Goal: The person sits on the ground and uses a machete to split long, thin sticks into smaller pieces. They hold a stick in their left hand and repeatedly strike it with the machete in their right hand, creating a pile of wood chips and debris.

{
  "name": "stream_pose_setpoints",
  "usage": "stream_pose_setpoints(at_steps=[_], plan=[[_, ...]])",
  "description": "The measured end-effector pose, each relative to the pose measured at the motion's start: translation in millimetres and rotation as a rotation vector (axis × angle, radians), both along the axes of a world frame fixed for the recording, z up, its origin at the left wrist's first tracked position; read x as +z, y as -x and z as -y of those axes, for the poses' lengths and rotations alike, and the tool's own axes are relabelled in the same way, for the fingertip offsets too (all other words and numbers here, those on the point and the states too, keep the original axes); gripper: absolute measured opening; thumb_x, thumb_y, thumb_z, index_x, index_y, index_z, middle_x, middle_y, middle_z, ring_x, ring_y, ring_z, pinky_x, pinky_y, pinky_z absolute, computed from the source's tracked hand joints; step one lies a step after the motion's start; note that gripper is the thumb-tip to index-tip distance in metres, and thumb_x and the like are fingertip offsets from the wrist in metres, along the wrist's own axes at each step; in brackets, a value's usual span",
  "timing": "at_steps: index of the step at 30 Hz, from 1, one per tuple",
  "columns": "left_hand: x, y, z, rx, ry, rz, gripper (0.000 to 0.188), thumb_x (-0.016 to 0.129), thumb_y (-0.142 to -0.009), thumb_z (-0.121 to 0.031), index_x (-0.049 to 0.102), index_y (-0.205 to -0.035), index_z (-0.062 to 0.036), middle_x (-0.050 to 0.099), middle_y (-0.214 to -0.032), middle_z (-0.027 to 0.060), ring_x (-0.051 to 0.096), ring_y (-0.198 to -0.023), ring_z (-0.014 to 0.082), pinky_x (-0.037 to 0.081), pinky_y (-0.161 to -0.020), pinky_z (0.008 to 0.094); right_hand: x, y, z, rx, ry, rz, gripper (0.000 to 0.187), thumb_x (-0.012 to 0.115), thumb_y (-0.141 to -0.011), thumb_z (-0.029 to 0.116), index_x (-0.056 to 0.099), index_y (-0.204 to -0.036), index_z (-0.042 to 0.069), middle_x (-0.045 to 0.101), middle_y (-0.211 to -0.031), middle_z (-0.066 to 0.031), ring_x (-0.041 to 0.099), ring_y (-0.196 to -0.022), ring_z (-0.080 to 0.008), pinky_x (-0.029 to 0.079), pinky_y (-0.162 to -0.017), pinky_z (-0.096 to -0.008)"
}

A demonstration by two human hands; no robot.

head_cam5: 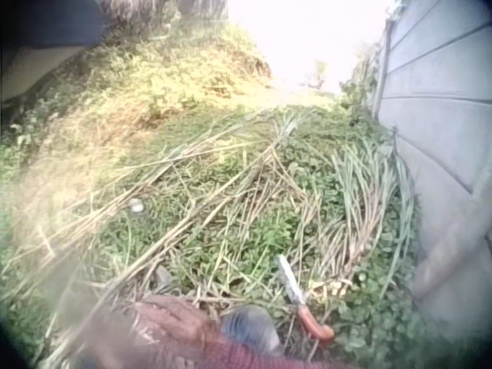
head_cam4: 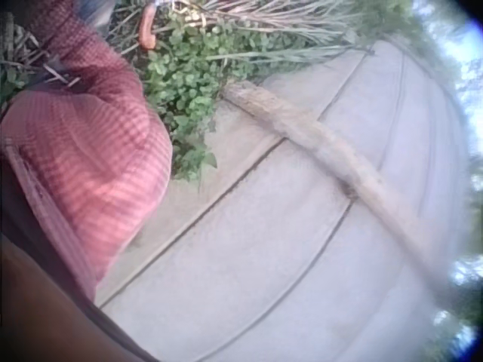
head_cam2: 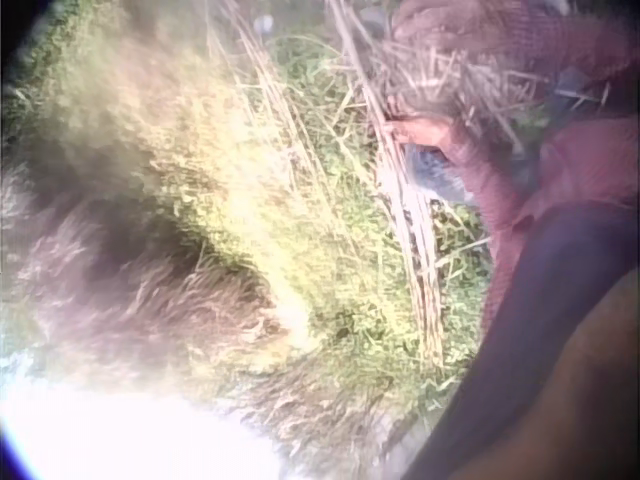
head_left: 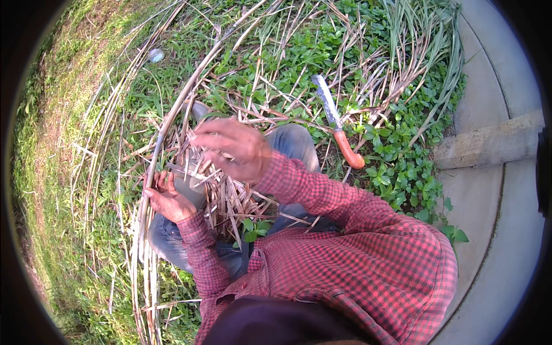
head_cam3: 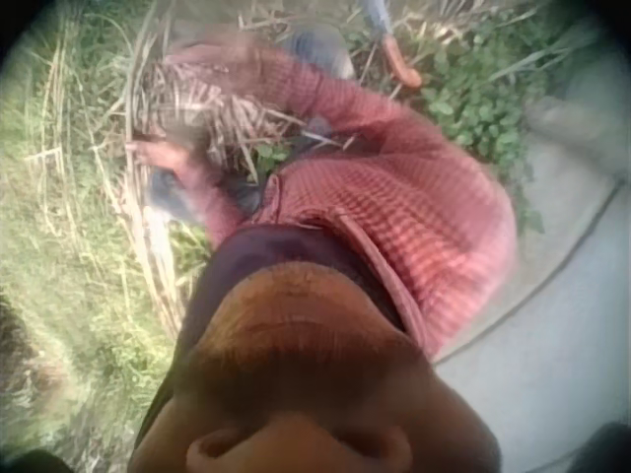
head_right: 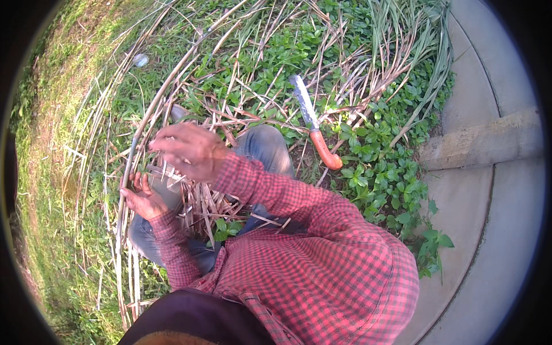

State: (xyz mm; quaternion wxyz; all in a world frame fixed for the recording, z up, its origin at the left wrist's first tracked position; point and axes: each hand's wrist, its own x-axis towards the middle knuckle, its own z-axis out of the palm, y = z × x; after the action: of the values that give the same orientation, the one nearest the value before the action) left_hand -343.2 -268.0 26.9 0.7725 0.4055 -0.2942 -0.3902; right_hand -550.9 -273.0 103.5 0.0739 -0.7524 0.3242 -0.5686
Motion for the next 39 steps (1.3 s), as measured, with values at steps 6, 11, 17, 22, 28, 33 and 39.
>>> stream_pose_setpoints(at_steps=[6, 11, 17, 22, 28, 33, 39], plan=[[-26.3, -105.1, -80.2, 0.234, -0.293, -0.161, 0.043, 0.046, -0.088, -0.040, 0.047, -0.106, -0.0016, 0.056, -0.095, 0.0082, 0.055, -0.084, 0.0182, 0.048, -0.073, 0.0307, -148.4, 232.6, -70.3, -0.937, -1.095, -0.370, 0.038, 0.057, -0.078, 0.021, 0.050, -0.111, 0.002, 0.056, -0.100, -0.0185, 0.055, -0.091, -0.0347, 0.044, -0.082, -0.0413], [16.3, -121.0, -138.3, -0.325, -0.649, 0.031, 0.030, 0.045, -0.091, -0.028, 0.051, -0.103, -0.0012, 0.056, -0.075, 0.0070, 0.054, -0.065, 0.0092, 0.040, -0.047, 0.0180, -220.9, 251.6, -103.9, -0.875, -1.395, -0.583, 0.055, 0.063, -0.073, 0.023, 0.038, -0.118, 0.003, 0.051, -0.106, -0.0238, 0.052, -0.099, -0.0359, 0.043, -0.084, -0.0427], [40.5, -120.4, -157.8, 0.503, -0.739, 1.527, 0.028, 0.051, -0.086, -0.022, 0.054, -0.109, -0.0056, 0.056, -0.097, 0.0124, 0.052, -0.093, 0.0264, 0.042, -0.082, 0.0360, -196.7, 229.8, -83.1, -1.024, -1.227, -0.274, 0.059, 0.063, -0.069, 0.014, 0.039, -0.121, 0.001, 0.056, -0.098, -0.0208, 0.053, -0.097, -0.0356, 0.042, -0.085, -0.0394], [19.0, -146.6, -180.2, 0.433, -0.802, 1.758, 0.031, 0.052, -0.085, -0.026, 0.053, -0.112, -0.0104, 0.053, -0.104, 0.0133, 0.048, -0.101, 0.0271, 0.040, -0.085, 0.0392, -149.3, 226.6, -77.6, -0.664, -1.198, 0.476, 0.038, 0.061, -0.075, 0.017, 0.049, -0.107, 0.002, 0.058, -0.079, -0.0110, 0.056, -0.055, -0.0182, 0.046, -0.049, -0.0282], [4.5, -165.7, -167.0, 0.327, -0.920, 1.810, 0.027, 0.051, -0.085, -0.023, 0.053, -0.108, -0.0083, 0.056, -0.097, 0.0105, 0.052, -0.092, 0.0274, 0.042, -0.078, 0.0391, -66.7, 190.6, -27.6, -0.161, -1.222, 0.579, 0.030, 0.058, -0.081, 0.027, 0.051, -0.097, 0.002, 0.053, -0.063, -0.0049, 0.051, -0.047, -0.0123, 0.042, -0.043, -0.0231], [-5.3, -198.8, -170.4, 0.171, -0.732, 1.849, 0.026, 0.047, -0.087, -0.025, 0.055, -0.095, -0.0015, 0.058, -0.084, 0.0201, 0.056, -0.073, 0.0370, 0.045, -0.063, 0.0421, -88.2, 120.4, 32.7, 0.094, -1.471, 0.588, 0.043, 0.059, -0.079, 0.042, 0.051, -0.096, 0.003, 0.054, -0.062, -0.0058, 0.053, -0.045, -0.0145, 0.046, -0.041, -0.0267], [-12.6, -219.0, -168.0, 0.093, -0.674, 1.813, 0.030, 0.046, -0.087, -0.030, 0.056, -0.097, -0.0042, 0.059, -0.080, 0.0210, 0.057, -0.070, 0.0381, 0.044, -0.060, 0.0434, -132.6, 59.3, 81.3, 0.162, -1.586, 0.693, 0.038, 0.062, -0.077, 0.040, 0.048, -0.086, 0.006, 0.052, -0.060, -0.0057, 0.051, -0.043, -0.0171, 0.045, -0.040, -0.0311]])
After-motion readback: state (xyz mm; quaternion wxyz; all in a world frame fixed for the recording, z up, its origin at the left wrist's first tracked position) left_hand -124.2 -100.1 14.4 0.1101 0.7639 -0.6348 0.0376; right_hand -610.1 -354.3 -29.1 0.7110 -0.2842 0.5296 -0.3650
